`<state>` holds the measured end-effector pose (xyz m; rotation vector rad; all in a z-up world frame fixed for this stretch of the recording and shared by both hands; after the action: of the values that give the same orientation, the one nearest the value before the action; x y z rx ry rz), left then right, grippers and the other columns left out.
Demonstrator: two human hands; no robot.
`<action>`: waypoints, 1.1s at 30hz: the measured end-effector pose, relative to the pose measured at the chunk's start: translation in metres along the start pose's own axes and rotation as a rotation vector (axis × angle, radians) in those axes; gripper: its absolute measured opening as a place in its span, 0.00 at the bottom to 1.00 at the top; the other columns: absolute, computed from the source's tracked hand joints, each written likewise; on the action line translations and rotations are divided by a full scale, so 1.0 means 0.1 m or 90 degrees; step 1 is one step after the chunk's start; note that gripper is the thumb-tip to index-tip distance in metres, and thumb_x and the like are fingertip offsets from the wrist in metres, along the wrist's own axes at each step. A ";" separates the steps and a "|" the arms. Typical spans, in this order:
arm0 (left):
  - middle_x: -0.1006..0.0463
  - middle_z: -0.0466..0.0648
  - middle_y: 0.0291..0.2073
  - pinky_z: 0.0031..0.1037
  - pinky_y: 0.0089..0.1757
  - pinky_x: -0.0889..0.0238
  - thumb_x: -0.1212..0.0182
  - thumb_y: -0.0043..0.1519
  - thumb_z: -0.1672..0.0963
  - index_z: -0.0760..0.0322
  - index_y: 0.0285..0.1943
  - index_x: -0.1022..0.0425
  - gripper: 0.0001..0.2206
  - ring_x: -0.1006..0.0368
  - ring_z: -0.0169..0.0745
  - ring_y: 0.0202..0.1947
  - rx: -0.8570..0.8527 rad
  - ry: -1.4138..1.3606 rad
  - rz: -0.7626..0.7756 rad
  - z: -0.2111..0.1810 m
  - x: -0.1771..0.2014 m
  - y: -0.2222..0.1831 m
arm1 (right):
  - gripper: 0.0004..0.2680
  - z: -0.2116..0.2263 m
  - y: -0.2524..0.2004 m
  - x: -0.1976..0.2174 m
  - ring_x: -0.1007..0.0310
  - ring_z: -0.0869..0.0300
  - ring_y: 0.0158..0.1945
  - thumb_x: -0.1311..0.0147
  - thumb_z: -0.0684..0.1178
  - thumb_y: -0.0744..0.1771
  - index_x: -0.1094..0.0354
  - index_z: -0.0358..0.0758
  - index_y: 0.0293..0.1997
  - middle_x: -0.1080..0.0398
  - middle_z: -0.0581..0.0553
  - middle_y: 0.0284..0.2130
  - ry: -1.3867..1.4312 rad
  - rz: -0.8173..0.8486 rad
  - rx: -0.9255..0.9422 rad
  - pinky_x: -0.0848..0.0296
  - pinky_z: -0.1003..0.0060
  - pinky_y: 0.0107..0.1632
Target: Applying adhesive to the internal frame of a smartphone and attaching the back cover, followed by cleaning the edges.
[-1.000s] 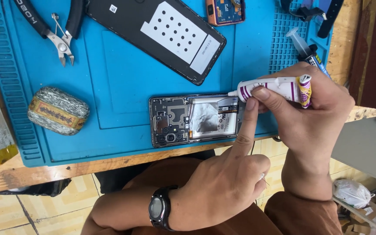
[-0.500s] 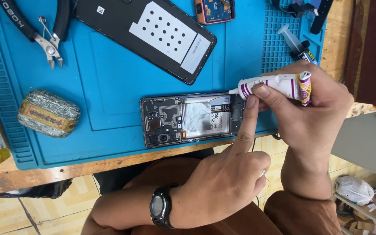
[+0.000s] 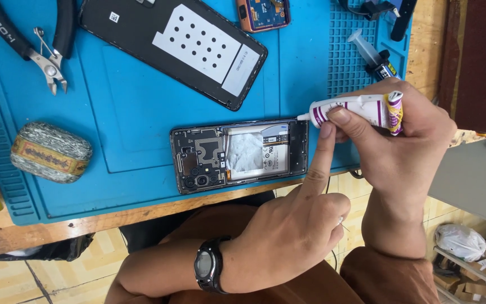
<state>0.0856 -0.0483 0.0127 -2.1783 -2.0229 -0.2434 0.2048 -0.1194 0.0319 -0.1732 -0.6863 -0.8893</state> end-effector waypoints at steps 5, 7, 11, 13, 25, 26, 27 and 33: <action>0.70 0.72 0.68 0.38 0.10 0.56 0.48 0.57 0.63 0.65 0.30 0.47 0.10 0.36 0.65 0.21 -0.005 0.003 0.003 -0.01 -0.02 0.04 | 0.05 -0.03 -0.02 0.04 0.31 0.57 0.29 0.40 0.32 0.65 0.35 0.22 0.36 0.32 0.33 0.31 -0.005 -0.011 -0.007 0.32 0.71 0.32; 0.72 0.70 0.69 0.40 0.09 0.53 0.49 0.57 0.62 0.65 0.29 0.46 0.08 0.34 0.67 0.23 0.023 -0.005 0.040 -0.01 -0.05 0.05 | 0.05 -0.05 -0.03 0.05 0.31 0.56 0.28 0.40 0.32 0.65 0.35 0.22 0.36 0.32 0.32 0.32 -0.007 -0.011 -0.005 0.32 0.71 0.32; 0.70 0.73 0.68 0.37 0.10 0.59 0.48 0.58 0.63 0.65 0.33 0.49 0.11 0.37 0.66 0.22 -0.029 0.000 -0.007 0.00 -0.08 0.04 | 0.05 -0.08 -0.06 0.08 0.31 0.56 0.29 0.40 0.32 0.65 0.35 0.23 0.36 0.33 0.33 0.31 -0.013 -0.025 -0.014 0.32 0.71 0.32; 0.70 0.73 0.68 0.38 0.11 0.59 0.48 0.58 0.64 0.65 0.33 0.49 0.11 0.38 0.66 0.21 -0.031 -0.009 -0.002 0.00 -0.07 0.06 | 0.05 -0.10 -0.06 0.09 0.31 0.56 0.29 0.39 0.32 0.65 0.35 0.22 0.36 0.33 0.33 0.31 -0.015 -0.025 -0.010 0.31 0.71 0.32; 0.69 0.70 0.69 0.38 0.10 0.61 0.49 0.58 0.62 0.65 0.29 0.48 0.10 0.40 0.63 0.13 -0.017 -0.016 0.030 -0.03 -0.09 0.07 | 0.05 -0.12 -0.12 0.12 0.31 0.57 0.28 0.41 0.32 0.65 0.36 0.24 0.35 0.33 0.34 0.31 0.003 -0.044 -0.039 0.32 0.72 0.32; 0.69 0.71 0.69 0.38 0.09 0.60 0.49 0.58 0.62 0.65 0.30 0.48 0.10 0.39 0.64 0.13 -0.016 -0.009 0.030 -0.04 -0.10 0.06 | 0.05 -0.12 -0.13 0.13 0.32 0.56 0.29 0.41 0.32 0.65 0.35 0.23 0.35 0.33 0.34 0.31 0.009 -0.047 -0.034 0.32 0.71 0.32; 0.69 0.71 0.68 0.39 0.09 0.59 0.49 0.57 0.62 0.65 0.30 0.48 0.10 0.39 0.64 0.13 -0.015 -0.001 0.031 -0.04 -0.11 0.06 | 0.05 -0.13 -0.14 0.13 0.32 0.56 0.30 0.41 0.32 0.65 0.35 0.23 0.36 0.33 0.34 0.30 0.014 -0.050 -0.028 0.33 0.71 0.32; 0.70 0.72 0.68 0.38 0.09 0.59 0.51 0.57 0.62 0.65 0.27 0.48 0.09 0.39 0.63 0.13 -0.002 -0.011 0.053 -0.06 -0.09 0.06 | 0.05 -0.14 -0.15 0.12 0.31 0.56 0.28 0.42 0.31 0.65 0.36 0.22 0.35 0.32 0.33 0.31 0.037 -0.041 -0.027 0.30 0.71 0.31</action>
<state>0.0911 -0.0591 0.0165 -2.2678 -1.9350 -0.2182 0.2050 -0.1430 0.0266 -0.1627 -0.6215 -0.9681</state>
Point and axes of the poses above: each hand's wrist, its own y-axis towards the middle knuckle, its own x-axis out of the back of the hand, z = x × y, the point moved 2 cm from there along y, towards the middle knuckle
